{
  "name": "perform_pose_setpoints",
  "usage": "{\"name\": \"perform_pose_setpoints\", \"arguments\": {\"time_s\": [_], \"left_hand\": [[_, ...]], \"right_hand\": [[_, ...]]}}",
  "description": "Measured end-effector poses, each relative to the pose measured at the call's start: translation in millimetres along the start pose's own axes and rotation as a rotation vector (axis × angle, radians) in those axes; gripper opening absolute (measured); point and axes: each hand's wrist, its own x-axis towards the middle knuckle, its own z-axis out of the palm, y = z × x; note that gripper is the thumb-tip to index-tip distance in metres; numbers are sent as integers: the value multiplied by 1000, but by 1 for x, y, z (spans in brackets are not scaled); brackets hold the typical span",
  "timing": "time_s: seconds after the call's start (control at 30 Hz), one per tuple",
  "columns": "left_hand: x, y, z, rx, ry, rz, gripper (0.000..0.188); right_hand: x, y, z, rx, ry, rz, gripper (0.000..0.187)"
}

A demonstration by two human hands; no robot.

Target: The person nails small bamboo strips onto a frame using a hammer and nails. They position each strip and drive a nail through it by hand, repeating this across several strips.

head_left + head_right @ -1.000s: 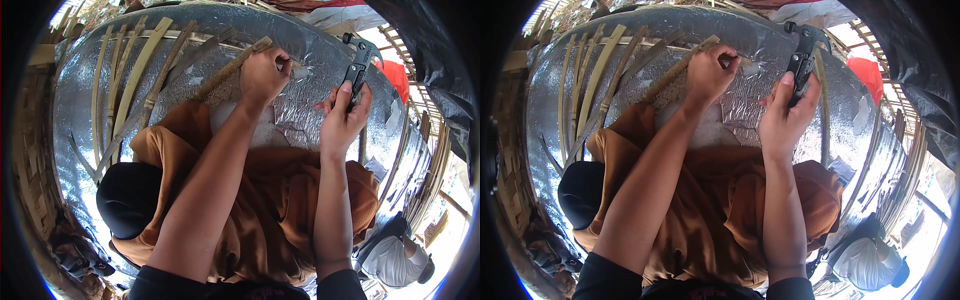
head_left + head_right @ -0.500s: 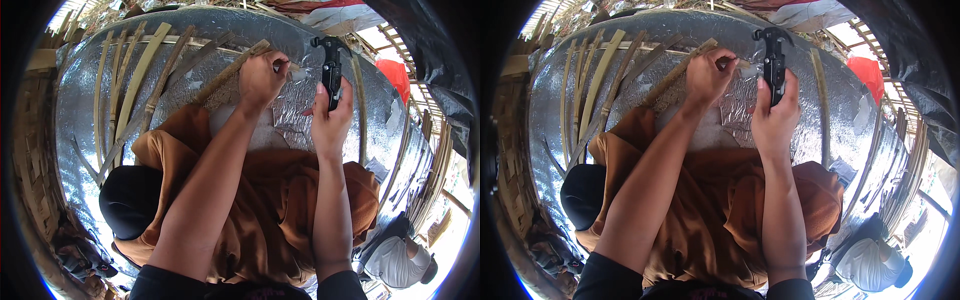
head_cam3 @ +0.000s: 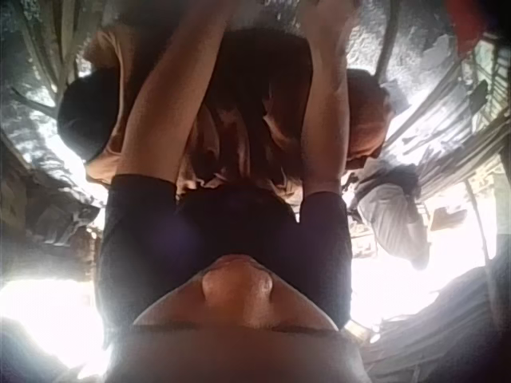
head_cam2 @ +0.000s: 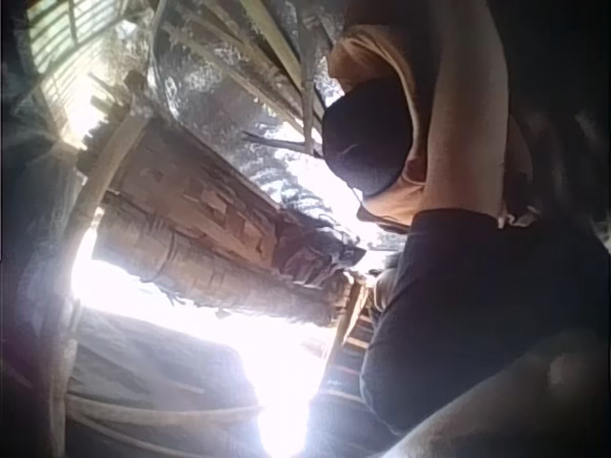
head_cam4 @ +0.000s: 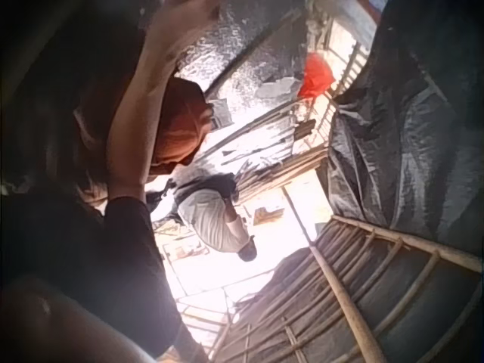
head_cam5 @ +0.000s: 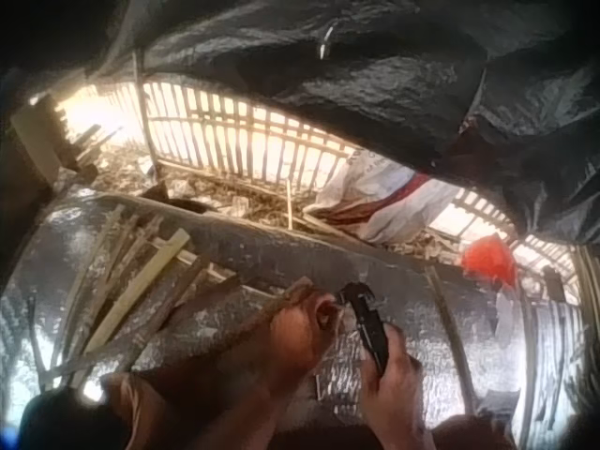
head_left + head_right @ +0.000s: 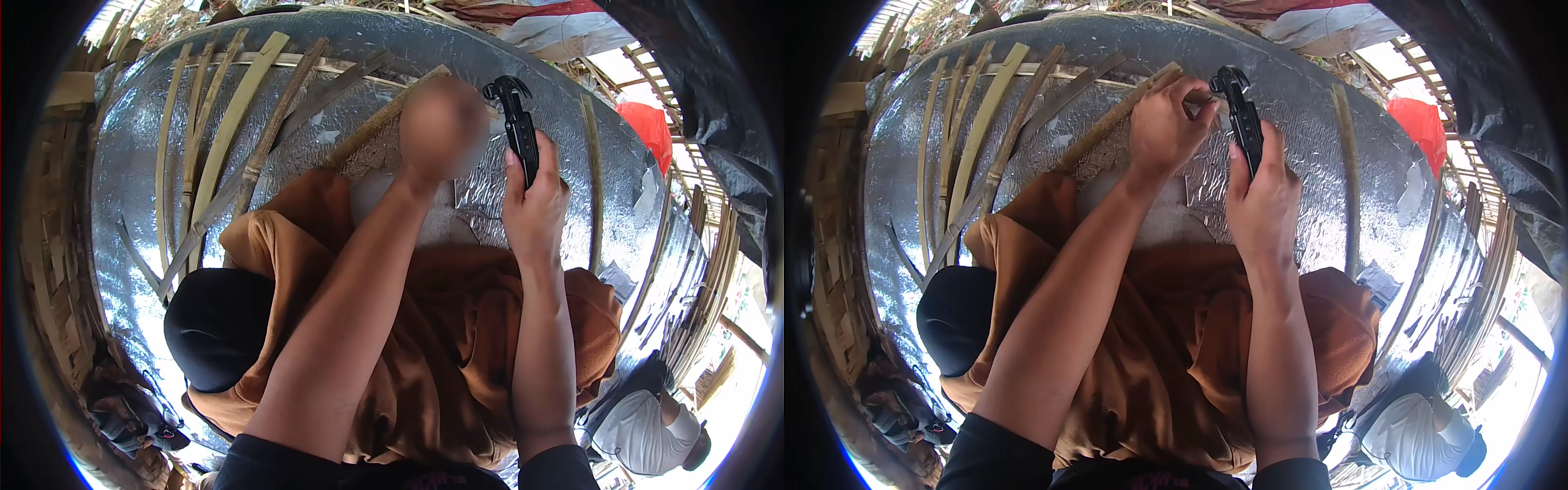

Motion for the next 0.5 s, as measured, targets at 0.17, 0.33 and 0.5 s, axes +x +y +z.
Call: {"name": "perform_pose_setpoints", "arguments": {"time_s": [0.17, 0.33, 0.5], "left_hand": [[-2, -4, 3, -14, 43, 7, 29], [-2, -4, 1, -34, 5, 40, 32], [-2, -6, 1, -25, 16, 49, 30]], "right_hand": [[-1, 3, 0, -25, -44, 12, 32], [-2, 7, 3, -63, -61, 8, 32], [0, 4, 2, -26, -8, -18, 34]]}}
